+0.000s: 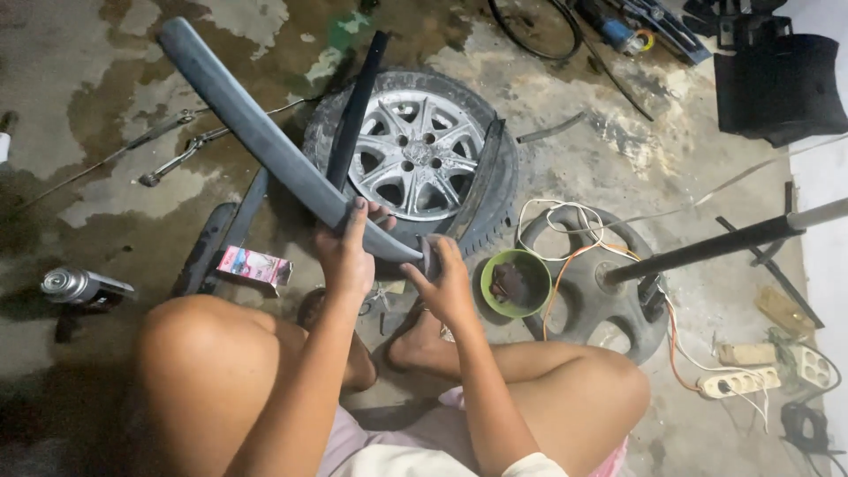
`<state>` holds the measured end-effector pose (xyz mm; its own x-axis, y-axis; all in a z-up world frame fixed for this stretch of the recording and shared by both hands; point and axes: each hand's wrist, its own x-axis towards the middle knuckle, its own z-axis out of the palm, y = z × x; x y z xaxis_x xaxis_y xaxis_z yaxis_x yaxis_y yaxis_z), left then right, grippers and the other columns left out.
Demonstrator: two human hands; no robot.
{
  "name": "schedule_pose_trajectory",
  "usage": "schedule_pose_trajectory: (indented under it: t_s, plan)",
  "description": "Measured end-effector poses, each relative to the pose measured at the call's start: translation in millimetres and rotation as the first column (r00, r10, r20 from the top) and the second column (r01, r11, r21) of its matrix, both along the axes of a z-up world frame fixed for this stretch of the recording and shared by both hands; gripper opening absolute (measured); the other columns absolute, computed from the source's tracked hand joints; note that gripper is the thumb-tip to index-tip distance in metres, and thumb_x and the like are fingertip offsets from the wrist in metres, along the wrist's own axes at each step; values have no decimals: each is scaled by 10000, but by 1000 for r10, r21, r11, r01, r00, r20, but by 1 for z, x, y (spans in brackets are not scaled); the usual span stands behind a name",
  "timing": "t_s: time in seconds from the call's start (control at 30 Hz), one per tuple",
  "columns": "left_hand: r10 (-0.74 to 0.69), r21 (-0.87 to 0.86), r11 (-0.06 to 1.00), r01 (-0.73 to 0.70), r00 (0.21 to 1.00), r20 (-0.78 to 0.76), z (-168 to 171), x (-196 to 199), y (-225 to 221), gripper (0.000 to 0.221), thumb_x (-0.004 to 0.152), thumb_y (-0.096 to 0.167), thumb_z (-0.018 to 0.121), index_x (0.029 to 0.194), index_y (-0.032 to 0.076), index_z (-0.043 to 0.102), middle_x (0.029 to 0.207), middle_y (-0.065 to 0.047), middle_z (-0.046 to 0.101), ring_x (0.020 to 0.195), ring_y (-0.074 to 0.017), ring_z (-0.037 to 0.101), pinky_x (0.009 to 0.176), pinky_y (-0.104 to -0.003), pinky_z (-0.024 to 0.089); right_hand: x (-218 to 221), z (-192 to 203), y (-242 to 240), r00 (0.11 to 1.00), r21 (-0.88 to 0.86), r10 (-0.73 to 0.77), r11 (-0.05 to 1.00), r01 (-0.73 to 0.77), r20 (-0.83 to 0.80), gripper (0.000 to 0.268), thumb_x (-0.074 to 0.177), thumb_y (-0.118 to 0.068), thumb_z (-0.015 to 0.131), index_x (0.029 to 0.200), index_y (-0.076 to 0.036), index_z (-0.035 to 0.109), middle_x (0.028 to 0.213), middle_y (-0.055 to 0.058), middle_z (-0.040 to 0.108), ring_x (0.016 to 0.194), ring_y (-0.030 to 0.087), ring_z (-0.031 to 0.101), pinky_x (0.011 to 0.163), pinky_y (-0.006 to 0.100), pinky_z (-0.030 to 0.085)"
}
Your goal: The person sits on the floor and scrapes the surface of a curved tire tread using a metal tool. They hold the tire piece with their left hand and repeatedly scrape it with the tool in their right hand.
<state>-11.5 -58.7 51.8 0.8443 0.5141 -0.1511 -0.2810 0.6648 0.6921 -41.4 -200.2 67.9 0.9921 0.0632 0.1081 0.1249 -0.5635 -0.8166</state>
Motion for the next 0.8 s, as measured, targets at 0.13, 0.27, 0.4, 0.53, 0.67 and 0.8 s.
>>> schedule_pose_trajectory:
  t_s: [0.13,0.27,0.4,0.53,0.67,0.8]
  plan:
    - [36,-5,999,-36,999,19,10,-2,-2,223,978,147,720,1040,-47,629,912,-145,714,848,-269,765,755,-489,695,0,-24,-9,997,63,44,997,-48,67,373,804,-221,859,1059,-71,633,926,190,701,914,400,699,763,468,540]
    - [33,146,988,-53,990,137,17,-3,-18,180,993,155,709,1005,-19,662,930,-103,702,911,-242,757,835,-459,681,3,-40,-17,996,261,-13,965,-12,93,303,804,-174,864,987,-70,647,812,146,683,741,257,632,648,382,485]
    - [-191,597,798,80,974,124,23,-9,-29,330,1037,339,635,833,97,729,818,-101,770,822,-224,786,815,-405,639,10,-54,-23,994,414,-63,910,23,84,252,818,-167,858,915,-67,647,742,101,655,703,169,554,599,332,439]
    - [-159,682,714,160,985,-65,27,-7,-54,513,1012,565,551,788,160,772,787,-51,789,854,-186,785,886,-367,606,8,-44,-26,995,452,-63,892,22,75,233,821,-148,844,881,-57,639,704,82,599,675,179,516,573,324,409]
    - [-72,406,912,58,997,19,11,4,-65,470,1047,351,604,705,28,610,508,-56,510,447,-163,569,586,-358,601,0,-34,-34,995,379,-101,922,85,24,314,807,-215,874,1014,-44,713,892,188,663,841,304,606,747,399,479]
    - [57,226,973,-51,998,-19,24,6,-76,473,1067,353,556,719,33,555,509,-21,431,410,-143,499,527,-365,563,-8,-24,-50,991,296,-128,946,132,-34,358,909,-272,784,1209,-83,737,1016,168,588,941,277,593,853,395,478]
